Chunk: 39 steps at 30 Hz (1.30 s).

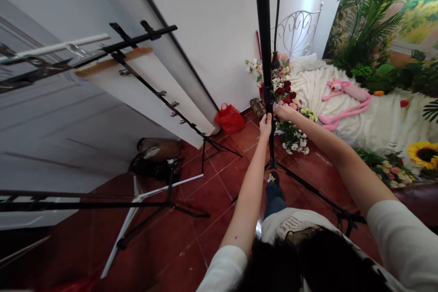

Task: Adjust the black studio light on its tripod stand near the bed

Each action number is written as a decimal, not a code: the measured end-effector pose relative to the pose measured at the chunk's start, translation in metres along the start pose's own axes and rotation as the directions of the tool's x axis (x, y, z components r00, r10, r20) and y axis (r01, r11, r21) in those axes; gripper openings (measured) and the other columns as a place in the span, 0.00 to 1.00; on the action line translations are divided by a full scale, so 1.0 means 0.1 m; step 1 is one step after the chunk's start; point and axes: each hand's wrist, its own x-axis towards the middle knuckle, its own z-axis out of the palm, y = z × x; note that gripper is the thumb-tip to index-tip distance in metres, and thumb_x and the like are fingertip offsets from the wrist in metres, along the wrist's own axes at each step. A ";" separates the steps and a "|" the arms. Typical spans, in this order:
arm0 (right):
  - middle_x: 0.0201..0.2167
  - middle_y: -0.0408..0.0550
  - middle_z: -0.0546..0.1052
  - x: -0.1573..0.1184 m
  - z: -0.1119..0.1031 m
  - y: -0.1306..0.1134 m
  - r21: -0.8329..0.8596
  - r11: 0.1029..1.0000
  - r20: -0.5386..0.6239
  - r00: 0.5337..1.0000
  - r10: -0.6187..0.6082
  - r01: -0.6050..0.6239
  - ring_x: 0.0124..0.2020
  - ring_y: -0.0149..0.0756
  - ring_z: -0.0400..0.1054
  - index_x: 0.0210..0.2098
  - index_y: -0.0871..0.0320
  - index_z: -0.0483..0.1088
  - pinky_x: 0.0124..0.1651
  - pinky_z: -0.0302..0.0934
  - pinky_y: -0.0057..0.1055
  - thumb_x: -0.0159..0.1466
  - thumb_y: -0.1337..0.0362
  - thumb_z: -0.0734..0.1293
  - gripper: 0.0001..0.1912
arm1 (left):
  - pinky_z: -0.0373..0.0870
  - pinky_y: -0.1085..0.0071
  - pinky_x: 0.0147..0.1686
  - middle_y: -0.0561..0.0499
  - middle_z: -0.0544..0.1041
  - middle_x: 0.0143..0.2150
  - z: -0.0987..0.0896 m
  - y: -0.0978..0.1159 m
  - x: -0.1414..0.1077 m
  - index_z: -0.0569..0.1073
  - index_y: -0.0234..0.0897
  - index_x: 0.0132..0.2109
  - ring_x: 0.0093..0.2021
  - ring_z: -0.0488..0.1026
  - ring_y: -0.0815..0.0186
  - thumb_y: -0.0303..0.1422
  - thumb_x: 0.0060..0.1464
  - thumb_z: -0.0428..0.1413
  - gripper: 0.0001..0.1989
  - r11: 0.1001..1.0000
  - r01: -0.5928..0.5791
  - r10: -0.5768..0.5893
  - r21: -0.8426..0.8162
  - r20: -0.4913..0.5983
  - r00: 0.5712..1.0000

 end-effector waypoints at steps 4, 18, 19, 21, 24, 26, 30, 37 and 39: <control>0.46 0.53 0.80 0.06 0.03 0.05 -0.023 0.999 -0.020 0.999 -0.043 0.042 0.48 0.47 0.75 0.44 0.59 0.74 0.43 0.65 0.29 0.52 0.76 0.76 0.20 | 0.66 0.73 0.34 0.51 0.73 0.27 0.00 -0.04 0.01 0.73 0.35 0.30 0.29 0.69 0.69 0.63 0.51 0.52 0.31 0.999 -0.045 0.045 -0.007 0.026 0.999; 0.47 0.61 0.76 -0.15 0.52 -0.14 0.086 0.995 -0.325 0.943 0.075 -0.049 0.52 0.46 0.65 0.50 0.65 0.69 0.47 0.58 0.33 0.71 0.69 0.54 0.15 | 0.68 0.71 0.39 0.50 0.74 0.29 0.02 0.00 0.00 0.72 0.36 0.29 0.33 0.71 0.67 0.64 0.50 0.52 0.32 0.998 -0.054 0.054 -0.015 0.000 0.999; 0.48 0.61 0.75 -0.13 0.54 -0.14 0.112 0.992 -0.324 0.941 0.098 -0.065 0.53 0.46 0.65 0.50 0.66 0.68 0.46 0.59 0.33 0.71 0.69 0.54 0.15 | 0.69 0.71 0.39 0.50 0.75 0.29 0.02 -0.02 0.00 0.72 0.36 0.29 0.33 0.71 0.67 0.64 0.50 0.51 0.32 0.998 -0.054 0.054 -0.016 0.005 0.999; 0.50 0.62 0.74 -0.08 0.56 -0.12 0.170 0.981 -0.315 0.939 0.141 -0.090 0.53 0.46 0.66 0.52 0.68 0.66 0.45 0.60 0.33 0.70 0.69 0.56 0.15 | 0.69 0.71 0.39 0.50 0.74 0.29 0.01 -0.05 0.01 0.73 0.36 0.31 0.33 0.72 0.67 0.64 0.51 0.51 0.32 0.998 -0.065 0.065 -0.021 0.016 0.998; 0.54 0.62 0.72 -0.01 0.57 -0.09 0.231 0.969 -0.280 0.947 0.158 -0.093 0.54 0.45 0.66 0.57 0.67 0.63 0.44 0.61 0.32 0.67 0.71 0.59 0.19 | 0.69 0.71 0.40 0.50 0.74 0.29 0.02 -0.09 0.02 0.73 0.36 0.30 0.33 0.72 0.68 0.64 0.51 0.50 0.32 0.997 -0.078 0.079 -0.027 0.018 0.997; 0.54 0.59 0.72 0.00 0.58 -0.09 0.233 0.971 -0.245 0.963 0.114 -0.056 0.56 0.44 0.66 0.56 0.64 0.65 0.45 0.62 0.32 0.66 0.72 0.60 0.19 | 0.69 0.71 0.40 0.50 0.74 0.30 0.02 -0.12 0.02 0.72 0.37 0.30 0.33 0.72 0.68 0.63 0.52 0.50 0.31 0.997 -0.073 0.074 -0.021 0.015 0.997; 0.53 0.57 0.74 -0.05 0.67 -0.17 0.230 0.971 -0.221 0.967 0.124 -0.072 0.55 0.44 0.67 0.55 0.59 0.68 0.44 0.63 0.31 0.69 0.71 0.55 0.18 | 0.69 0.72 0.40 0.50 0.74 0.30 0.00 -0.15 0.02 0.71 0.37 0.29 0.33 0.72 0.68 0.63 0.53 0.49 0.31 0.997 -0.077 0.077 -0.003 0.020 0.997; 0.57 0.62 0.68 -0.10 0.86 -0.32 0.256 0.942 -0.240 0.930 0.280 -0.217 0.51 0.45 0.71 0.67 0.61 0.55 0.40 0.65 0.32 0.72 0.68 0.50 0.24 | 0.69 0.71 0.41 0.50 0.74 0.31 0.01 -0.15 0.00 0.71 0.37 0.30 0.35 0.72 0.67 0.63 0.52 0.50 0.31 0.997 -0.074 0.075 -0.013 0.019 0.997; 0.57 0.63 0.68 -0.11 0.82 -0.25 0.243 0.956 -0.216 0.951 0.220 -0.165 0.49 0.46 0.72 0.65 0.62 0.56 0.40 0.66 0.33 0.72 0.67 0.51 0.24 | 0.69 0.71 0.42 0.49 0.75 0.31 0.01 -0.12 -0.01 0.71 0.37 0.29 0.35 0.73 0.67 0.63 0.52 0.50 0.31 0.996 -0.089 0.089 -0.009 0.016 0.996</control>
